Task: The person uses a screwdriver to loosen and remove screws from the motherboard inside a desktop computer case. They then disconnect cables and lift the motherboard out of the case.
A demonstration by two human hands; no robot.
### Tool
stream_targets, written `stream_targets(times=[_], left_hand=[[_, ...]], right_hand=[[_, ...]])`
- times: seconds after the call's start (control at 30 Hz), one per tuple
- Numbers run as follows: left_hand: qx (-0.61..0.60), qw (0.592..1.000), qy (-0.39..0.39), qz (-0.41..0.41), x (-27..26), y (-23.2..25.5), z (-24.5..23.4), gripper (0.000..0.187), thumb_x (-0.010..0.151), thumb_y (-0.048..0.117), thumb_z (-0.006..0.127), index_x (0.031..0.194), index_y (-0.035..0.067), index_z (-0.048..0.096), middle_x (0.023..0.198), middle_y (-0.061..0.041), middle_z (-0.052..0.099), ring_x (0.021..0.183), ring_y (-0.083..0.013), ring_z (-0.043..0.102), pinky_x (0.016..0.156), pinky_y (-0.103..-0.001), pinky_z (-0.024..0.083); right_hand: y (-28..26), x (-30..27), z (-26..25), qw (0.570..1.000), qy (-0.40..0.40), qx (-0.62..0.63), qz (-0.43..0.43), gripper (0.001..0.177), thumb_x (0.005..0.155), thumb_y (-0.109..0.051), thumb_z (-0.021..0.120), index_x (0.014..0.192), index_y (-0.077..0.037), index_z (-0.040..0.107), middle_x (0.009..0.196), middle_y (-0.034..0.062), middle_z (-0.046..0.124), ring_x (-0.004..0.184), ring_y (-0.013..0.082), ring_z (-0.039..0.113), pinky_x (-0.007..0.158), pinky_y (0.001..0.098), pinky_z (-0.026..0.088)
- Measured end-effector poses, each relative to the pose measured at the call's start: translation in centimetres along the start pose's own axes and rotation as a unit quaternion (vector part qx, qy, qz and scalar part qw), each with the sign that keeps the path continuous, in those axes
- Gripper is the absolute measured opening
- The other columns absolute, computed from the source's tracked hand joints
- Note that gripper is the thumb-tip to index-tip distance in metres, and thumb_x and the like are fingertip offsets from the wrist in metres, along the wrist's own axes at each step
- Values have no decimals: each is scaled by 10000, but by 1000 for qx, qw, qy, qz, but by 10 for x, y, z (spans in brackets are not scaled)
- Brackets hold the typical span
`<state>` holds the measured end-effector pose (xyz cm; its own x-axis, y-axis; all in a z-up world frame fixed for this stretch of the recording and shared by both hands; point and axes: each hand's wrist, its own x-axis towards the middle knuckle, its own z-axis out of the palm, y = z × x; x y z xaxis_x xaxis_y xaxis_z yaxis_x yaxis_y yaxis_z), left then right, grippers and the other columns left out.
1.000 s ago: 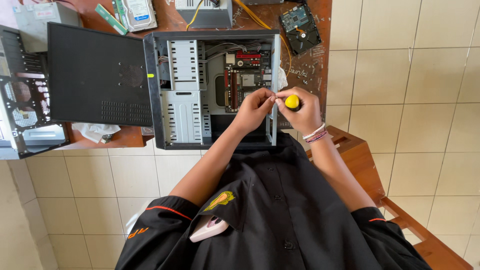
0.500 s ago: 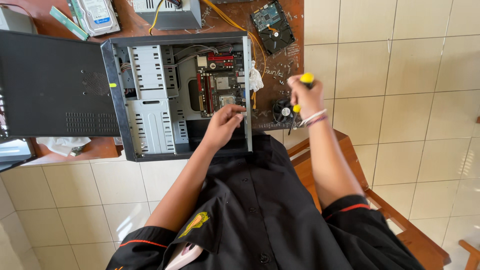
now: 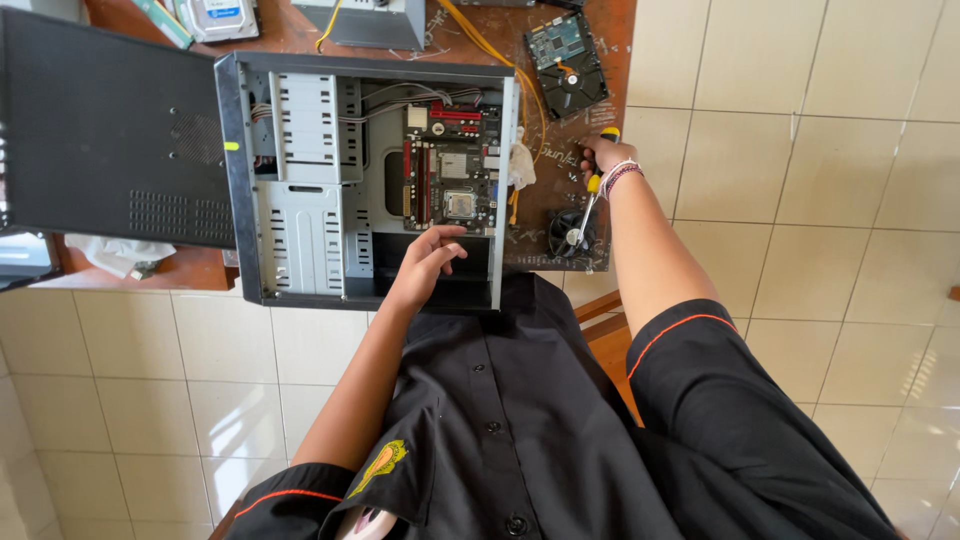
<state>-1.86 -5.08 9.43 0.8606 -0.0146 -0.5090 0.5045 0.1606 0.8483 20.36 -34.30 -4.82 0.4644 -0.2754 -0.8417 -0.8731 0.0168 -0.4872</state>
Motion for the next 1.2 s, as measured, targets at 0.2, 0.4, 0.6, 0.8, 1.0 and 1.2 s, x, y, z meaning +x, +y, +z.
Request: stream_targets(times=[0.2, 0.4, 0.6, 0.8, 1.0, 1.2], left_hand=[[49, 994, 81, -49, -1, -5, -4, 351, 978, 226, 566, 1221, -6, 666, 925, -170, 716, 712, -174, 606, 658, -287, 445], [138, 964, 151, -173, 16, -18, -13, 426, 912, 432, 672, 1253, 177, 677, 1117, -58, 706, 1028, -231, 664, 897, -390, 496], [250, 934, 157, -200, 32, 24, -24, 872, 970, 296, 710, 1580, 45, 139, 1551, -298, 162, 1471, -517, 153, 1213, -661, 148], [348, 900, 132, -226, 80, -35, -53, 823, 885, 351, 734, 1523, 17, 336, 1490, -263, 402, 1369, -456, 431, 1131, -624, 370], [326, 913, 109, -219, 70, -20, -58, 806, 843, 425, 739, 1472, 32, 426, 1448, -217, 489, 1345, -393, 505, 1088, -568, 462], [389, 887, 110, -222, 56, 10, -52, 712, 872, 463, 682, 1409, 50, 465, 1464, -172, 444, 1375, -344, 467, 1130, -534, 447]], right_hand=[[9, 20, 4, 998, 22, -42, -37, 184, 795, -176, 759, 741, -26, 666, 572, 65, 606, 447, 148, 630, 365, 278, 496], [5, 2, -9, 996, 57, 35, -52, 200, 795, -222, 748, 795, -45, 656, 596, 82, 592, 469, 177, 638, 390, 298, 498], [-10, -53, -46, 965, -7, 262, -14, 247, 766, -317, 722, 870, -111, 634, 679, 24, 501, 544, 130, 524, 482, 238, 428], [4, -115, -72, 927, -19, 374, -8, 203, 799, -305, 734, 858, -142, 627, 700, 8, 479, 580, 131, 505, 541, 231, 401], [37, -130, -82, 922, -2, 387, 14, 191, 798, -325, 739, 862, -172, 644, 680, -12, 504, 576, 125, 505, 558, 241, 427], [53, -141, -75, 920, 3, 390, 20, 173, 806, -305, 732, 854, -160, 651, 674, -8, 512, 583, 132, 513, 564, 243, 432]])
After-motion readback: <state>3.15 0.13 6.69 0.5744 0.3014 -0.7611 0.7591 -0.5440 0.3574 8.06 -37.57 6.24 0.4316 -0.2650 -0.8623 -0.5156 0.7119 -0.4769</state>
